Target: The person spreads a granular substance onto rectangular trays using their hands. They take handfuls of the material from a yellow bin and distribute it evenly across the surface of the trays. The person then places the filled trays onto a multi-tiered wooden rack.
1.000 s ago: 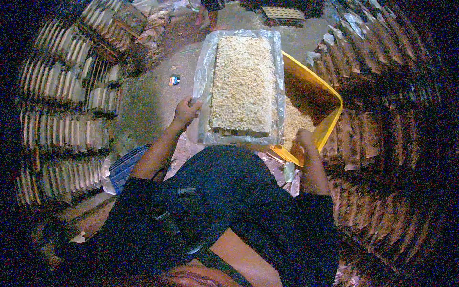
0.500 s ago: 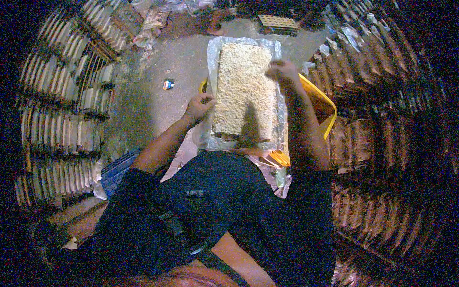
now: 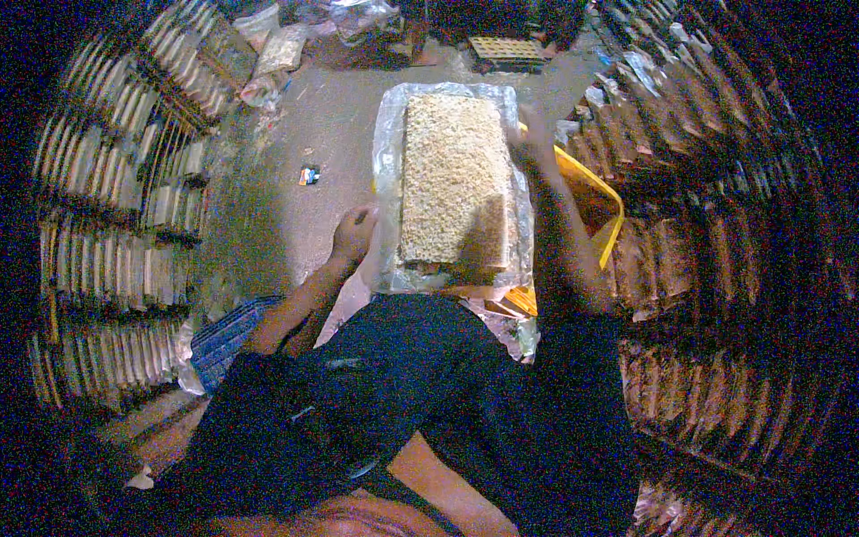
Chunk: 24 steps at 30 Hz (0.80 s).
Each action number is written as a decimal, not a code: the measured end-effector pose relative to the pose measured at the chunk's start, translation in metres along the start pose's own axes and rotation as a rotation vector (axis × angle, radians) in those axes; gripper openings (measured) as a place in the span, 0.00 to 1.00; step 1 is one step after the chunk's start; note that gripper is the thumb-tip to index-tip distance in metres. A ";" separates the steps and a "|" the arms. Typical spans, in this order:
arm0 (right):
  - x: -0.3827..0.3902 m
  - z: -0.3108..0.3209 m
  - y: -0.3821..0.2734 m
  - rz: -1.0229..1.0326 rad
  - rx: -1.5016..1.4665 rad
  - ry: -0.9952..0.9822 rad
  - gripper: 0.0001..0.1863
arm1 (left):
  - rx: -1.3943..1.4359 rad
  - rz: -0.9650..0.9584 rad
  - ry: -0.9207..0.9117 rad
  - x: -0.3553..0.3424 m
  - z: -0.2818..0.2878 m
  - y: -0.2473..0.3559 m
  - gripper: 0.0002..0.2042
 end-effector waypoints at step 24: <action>0.266 0.109 0.004 -0.770 -0.306 0.075 0.33 | 0.577 0.246 -0.197 0.069 -0.042 0.142 0.38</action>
Point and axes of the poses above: each hand's wrist, its own x-axis away from the middle knuckle, its own z-axis out of the back of the hand, y = z × x, the point moved 4 cm from there along -x, towards the middle knuckle
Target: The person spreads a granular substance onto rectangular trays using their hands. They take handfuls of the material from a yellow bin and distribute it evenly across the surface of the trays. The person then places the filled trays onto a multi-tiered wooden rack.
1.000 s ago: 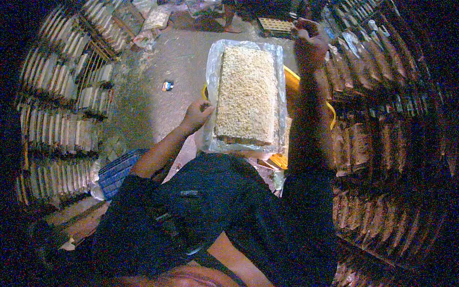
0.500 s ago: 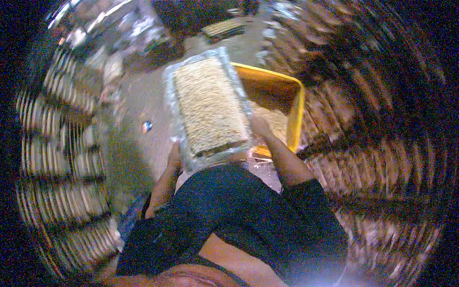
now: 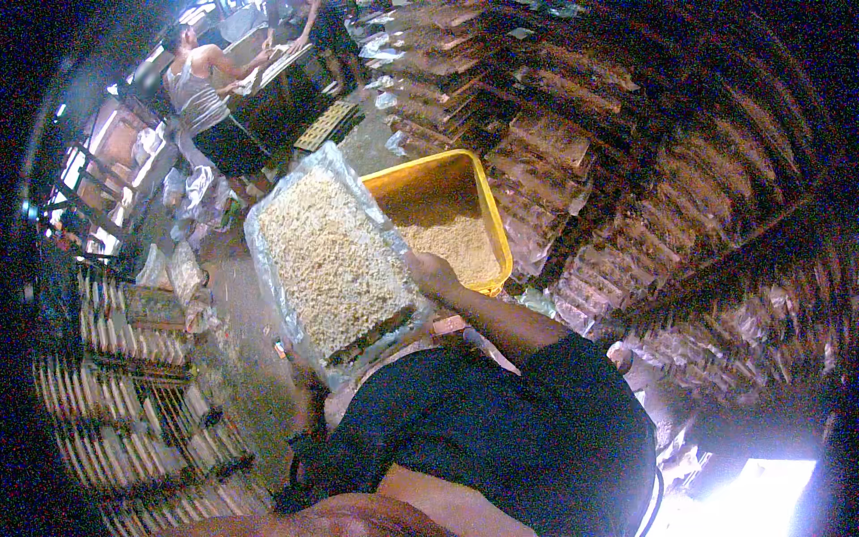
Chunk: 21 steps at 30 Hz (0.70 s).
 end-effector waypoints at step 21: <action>0.203 0.276 -0.155 0.054 -0.711 0.648 0.16 | -0.206 -0.069 -0.789 0.089 -0.336 0.176 0.32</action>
Point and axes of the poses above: each hand's wrist, its own x-axis away from the middle knuckle, its own z-axis out of the back of the hand, y = z × x, the point moved 4 cm from there along -x, towards the middle knuckle
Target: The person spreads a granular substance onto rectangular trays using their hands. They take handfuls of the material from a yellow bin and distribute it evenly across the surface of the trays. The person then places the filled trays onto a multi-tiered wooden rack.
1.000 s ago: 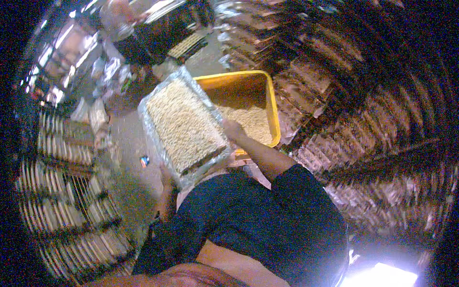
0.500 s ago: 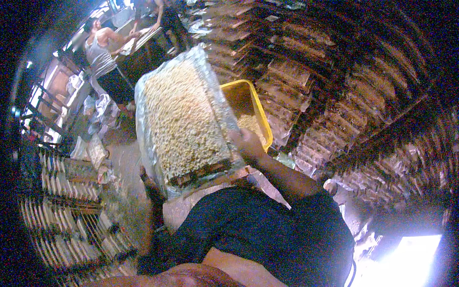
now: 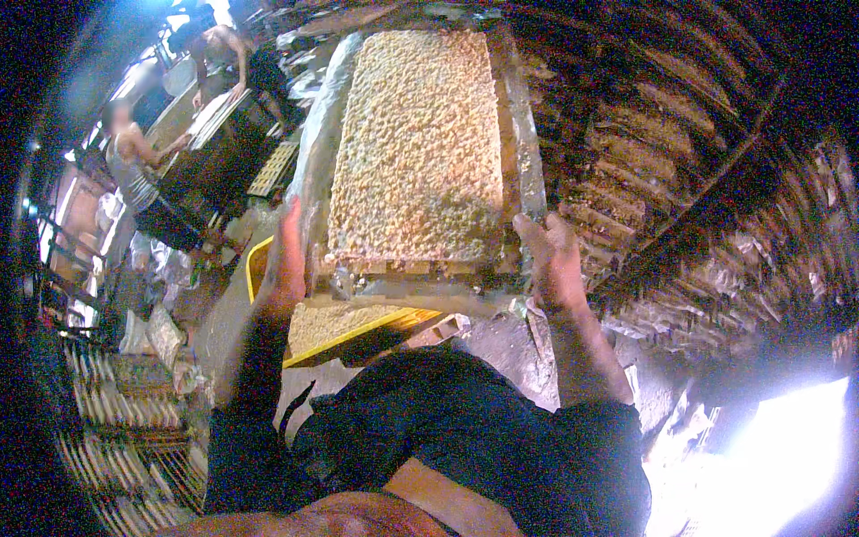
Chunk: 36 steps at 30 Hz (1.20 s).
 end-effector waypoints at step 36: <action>-0.342 0.068 0.019 0.673 0.193 0.148 0.14 | -0.578 -0.800 -0.011 -0.290 -0.065 0.049 0.48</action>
Point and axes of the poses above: each hand's wrist, its own x-axis away from the middle knuckle, its own z-axis out of the back of the hand, y = z × x, the point moved 4 cm from there along -x, towards the middle knuckle
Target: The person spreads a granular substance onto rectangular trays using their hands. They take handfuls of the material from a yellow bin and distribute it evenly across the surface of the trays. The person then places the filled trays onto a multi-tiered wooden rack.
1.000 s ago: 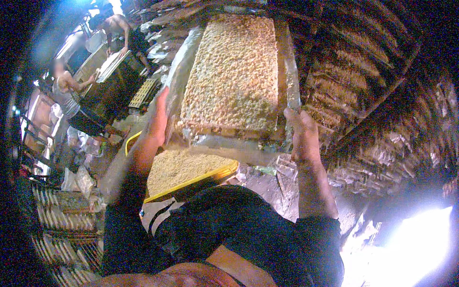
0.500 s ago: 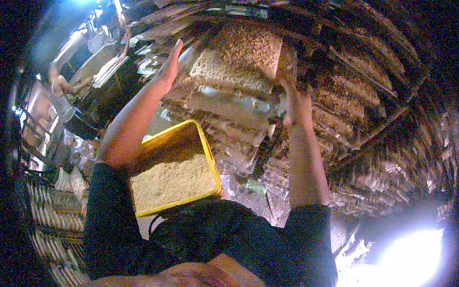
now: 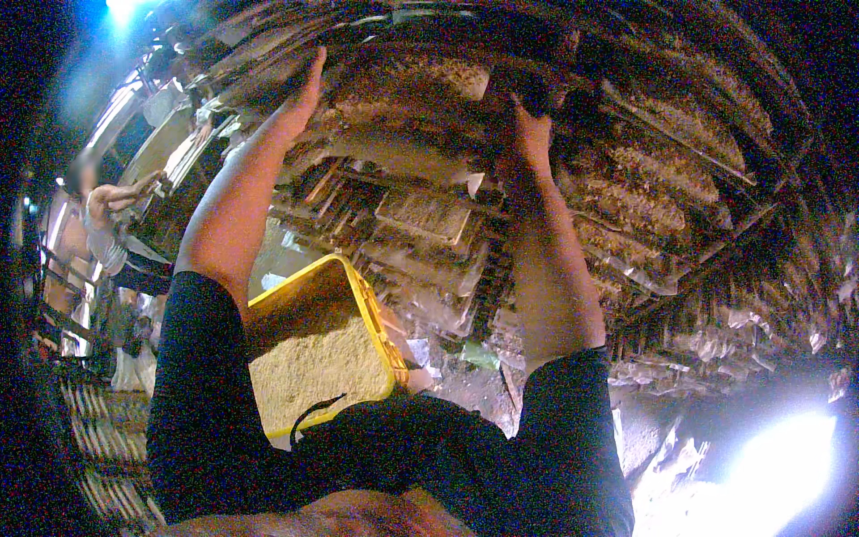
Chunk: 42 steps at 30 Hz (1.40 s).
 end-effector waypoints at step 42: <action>0.115 -0.063 -0.184 0.297 -0.176 -0.037 0.24 | -0.219 0.028 0.133 0.042 0.004 0.002 0.34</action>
Point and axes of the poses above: each hand's wrist, its own x-axis away from the middle knuckle, its own z-axis out of the back of the hand, y = z × x, the point moved 4 cm from there along -x, towards the middle knuckle
